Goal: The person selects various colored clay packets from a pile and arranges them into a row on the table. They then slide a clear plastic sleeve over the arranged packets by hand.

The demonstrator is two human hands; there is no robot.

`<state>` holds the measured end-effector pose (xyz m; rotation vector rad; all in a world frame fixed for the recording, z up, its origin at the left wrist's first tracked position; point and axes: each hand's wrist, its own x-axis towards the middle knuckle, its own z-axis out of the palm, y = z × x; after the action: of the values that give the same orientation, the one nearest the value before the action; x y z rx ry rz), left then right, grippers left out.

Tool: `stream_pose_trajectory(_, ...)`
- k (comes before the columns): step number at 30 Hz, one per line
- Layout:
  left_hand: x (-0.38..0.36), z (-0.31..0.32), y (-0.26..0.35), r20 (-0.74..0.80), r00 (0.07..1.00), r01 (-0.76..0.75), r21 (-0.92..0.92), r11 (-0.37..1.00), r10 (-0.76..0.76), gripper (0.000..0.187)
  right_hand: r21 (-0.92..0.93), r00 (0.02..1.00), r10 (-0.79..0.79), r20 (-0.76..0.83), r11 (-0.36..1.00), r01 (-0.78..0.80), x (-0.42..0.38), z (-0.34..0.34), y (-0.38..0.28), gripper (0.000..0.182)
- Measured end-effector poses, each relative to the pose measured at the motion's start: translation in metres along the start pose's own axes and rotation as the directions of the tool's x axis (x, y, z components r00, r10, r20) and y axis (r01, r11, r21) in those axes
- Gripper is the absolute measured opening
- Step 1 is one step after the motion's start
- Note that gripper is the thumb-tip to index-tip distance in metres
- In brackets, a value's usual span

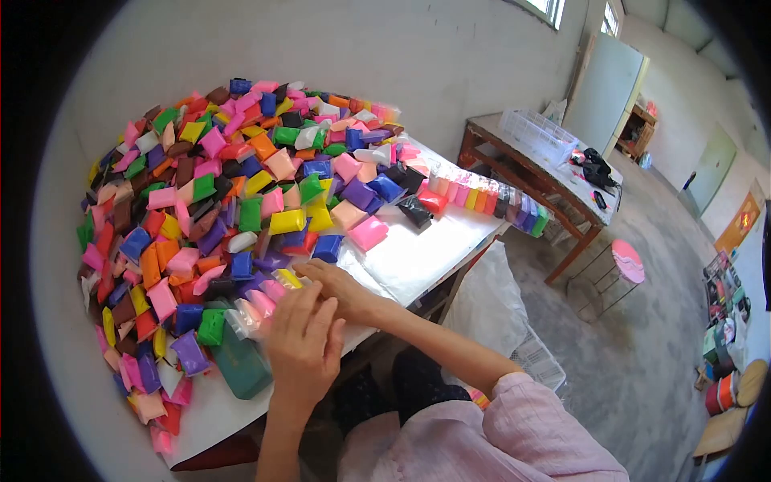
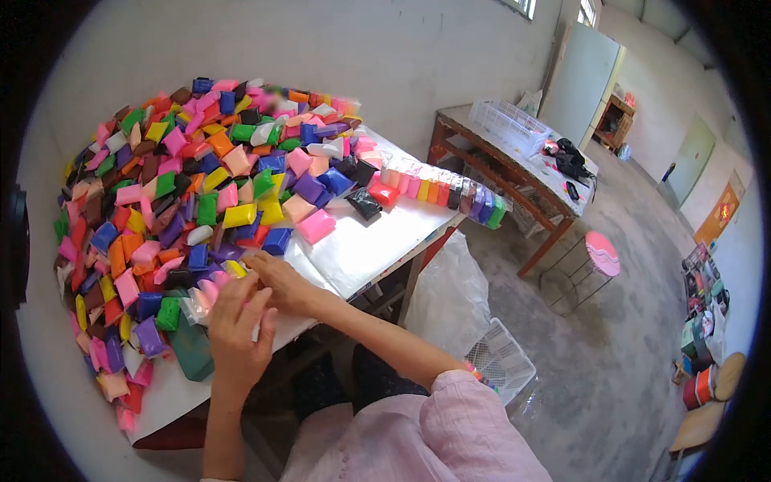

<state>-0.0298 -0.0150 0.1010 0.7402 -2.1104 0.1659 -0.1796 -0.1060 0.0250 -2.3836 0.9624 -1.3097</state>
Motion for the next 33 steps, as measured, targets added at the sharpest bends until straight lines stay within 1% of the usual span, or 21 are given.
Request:
stream_pose_trajectory(2, -0.01, 0.014, -0.001, -0.006, 1.0, 0.018, -0.047, 0.999, -0.018, 0.025, -0.007, 0.999, -0.014, -0.038, 1.0, 0.014, -0.004, -0.002, -0.001, 0.061)
stream_pose_trajectory(5, -0.019, 0.02, -0.001, -0.016, 0.999, 0.048, -0.095, 0.994, -0.05, 0.024, 0.038, 0.978, 0.194, 0.081, 0.98, -0.198, -0.007, -0.016, -0.02, 0.061)
stream_pose_trajectory(7, -0.027, 0.024, -0.004, 0.004, 0.996, 0.094, -0.152, 0.984, -0.094, 0.024, 0.1, 0.967, 0.245, 0.073, 0.963, -0.252, -0.007, -0.016, -0.024, 0.06)
stream_pose_trajectory(8, -0.028, 0.027, -0.004, -0.021, 0.994, 0.102, -0.159, 0.982, -0.106, 0.023, 0.132, 0.96, 0.27, 0.071, 0.952, -0.278, -0.008, -0.016, -0.025, 0.059)
stream_pose_trajectory(10, -0.034, 0.032, -0.002, -0.07, 0.987, 0.131, -0.169, 0.977, -0.145, 0.021, 0.112, 0.963, 0.264, 0.055, 0.957, -0.268, -0.009, -0.014, -0.023, 0.059)
stream_pose_trajectory(13, -0.044, 0.035, -0.007, -0.121, 0.98, 0.136, -0.177, 0.975, -0.158, 0.022, 0.11, 0.96, 0.274, 0.062, 0.954, -0.279, -0.008, -0.013, -0.024, 0.059)
stream_pose_trajectory(15, -0.044, 0.034, -0.005, -0.1, 0.97, 0.194, -0.222, 0.956, -0.22, 0.022, 0.085, 0.956, 0.284, 0.08, 0.953, -0.29, -0.005, -0.015, -0.027, 0.06)
stream_pose_trajectory(17, -0.045, 0.033, -0.006, -0.088, 0.956, 0.25, -0.258, 0.933, -0.28, 0.021, 0.117, 0.958, 0.277, 0.072, 0.952, -0.284, -0.006, -0.016, -0.027, 0.061)
stream_pose_trajectory(19, -0.046, 0.033, -0.007, -0.085, 0.941, 0.289, -0.3, 0.909, -0.327, 0.021, 0.094, 0.949, 0.304, 0.088, 0.946, -0.311, -0.004, -0.018, -0.032, 0.062)
stream_pose_trajectory(20, -0.046, 0.032, -0.006, -0.077, 0.926, 0.327, -0.327, 0.887, -0.37, 0.02, 0.099, 0.945, 0.313, 0.096, 0.942, -0.322, -0.003, -0.019, -0.031, 0.061)
stream_pose_trajectory(23, -0.046, 0.032, -0.005, -0.077, 0.897, 0.388, -0.332, 0.86, -0.435, 0.018, 0.155, 0.923, 0.367, 0.115, 0.911, -0.381, -0.002, -0.021, -0.034, 0.06)
stream_pose_trajectory(26, -0.045, 0.032, -0.005, -0.08, 0.913, 0.361, -0.298, 0.884, -0.4, 0.017, 0.158, 0.927, 0.356, 0.115, 0.915, -0.371, -0.002, -0.022, -0.034, 0.058)
stream_pose_trajectory(33, -0.043, 0.032, -0.004, -0.056, 0.927, 0.35, -0.232, 0.908, -0.372, 0.016, 0.143, 0.928, 0.354, 0.12, 0.918, -0.369, -0.003, -0.022, -0.03, 0.057)
